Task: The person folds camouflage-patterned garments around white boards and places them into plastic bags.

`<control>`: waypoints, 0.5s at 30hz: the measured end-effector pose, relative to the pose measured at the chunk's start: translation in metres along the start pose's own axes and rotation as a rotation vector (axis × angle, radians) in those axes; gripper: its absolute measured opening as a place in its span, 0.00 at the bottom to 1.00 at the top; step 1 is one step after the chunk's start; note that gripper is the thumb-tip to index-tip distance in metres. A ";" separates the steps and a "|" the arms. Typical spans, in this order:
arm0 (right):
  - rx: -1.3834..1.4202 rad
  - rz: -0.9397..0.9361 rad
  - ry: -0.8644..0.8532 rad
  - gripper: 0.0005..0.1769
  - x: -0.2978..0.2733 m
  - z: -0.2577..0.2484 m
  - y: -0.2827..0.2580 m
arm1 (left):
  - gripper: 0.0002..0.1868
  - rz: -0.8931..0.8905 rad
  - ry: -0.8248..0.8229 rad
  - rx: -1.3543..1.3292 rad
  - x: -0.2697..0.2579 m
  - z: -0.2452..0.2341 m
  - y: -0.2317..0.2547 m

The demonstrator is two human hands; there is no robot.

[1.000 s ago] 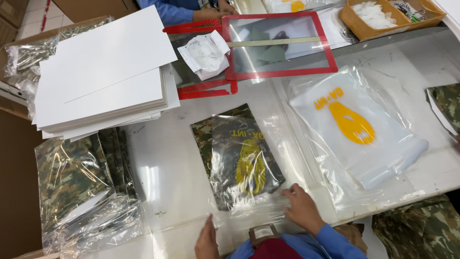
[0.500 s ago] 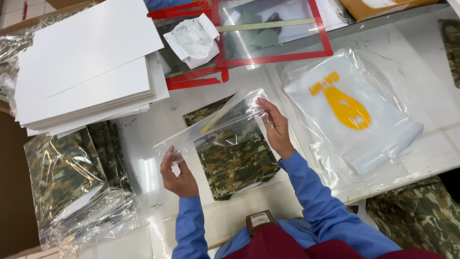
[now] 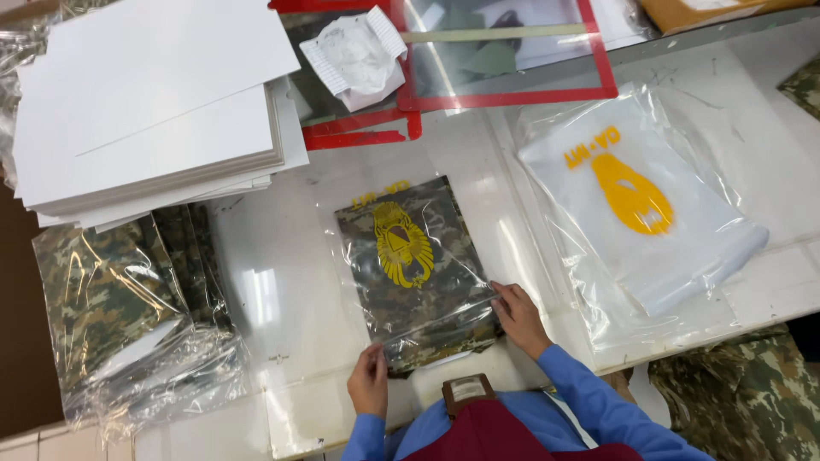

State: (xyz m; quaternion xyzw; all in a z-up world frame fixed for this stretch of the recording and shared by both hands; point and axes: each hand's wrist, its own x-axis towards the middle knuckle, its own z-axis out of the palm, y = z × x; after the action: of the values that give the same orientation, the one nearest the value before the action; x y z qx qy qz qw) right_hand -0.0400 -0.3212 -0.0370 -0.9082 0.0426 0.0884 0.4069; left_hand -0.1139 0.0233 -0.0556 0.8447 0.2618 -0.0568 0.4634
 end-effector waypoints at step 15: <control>0.637 -0.411 0.204 0.16 0.146 -0.066 -0.191 | 0.19 0.723 0.738 -0.246 0.132 -0.047 0.180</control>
State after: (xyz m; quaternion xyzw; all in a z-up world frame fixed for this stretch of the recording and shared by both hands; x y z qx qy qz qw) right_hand 0.1396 -0.2443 0.1177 -0.7302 -0.0745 -0.1034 0.6712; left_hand 0.0811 0.0351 0.0621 0.7841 0.1042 0.4390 0.4261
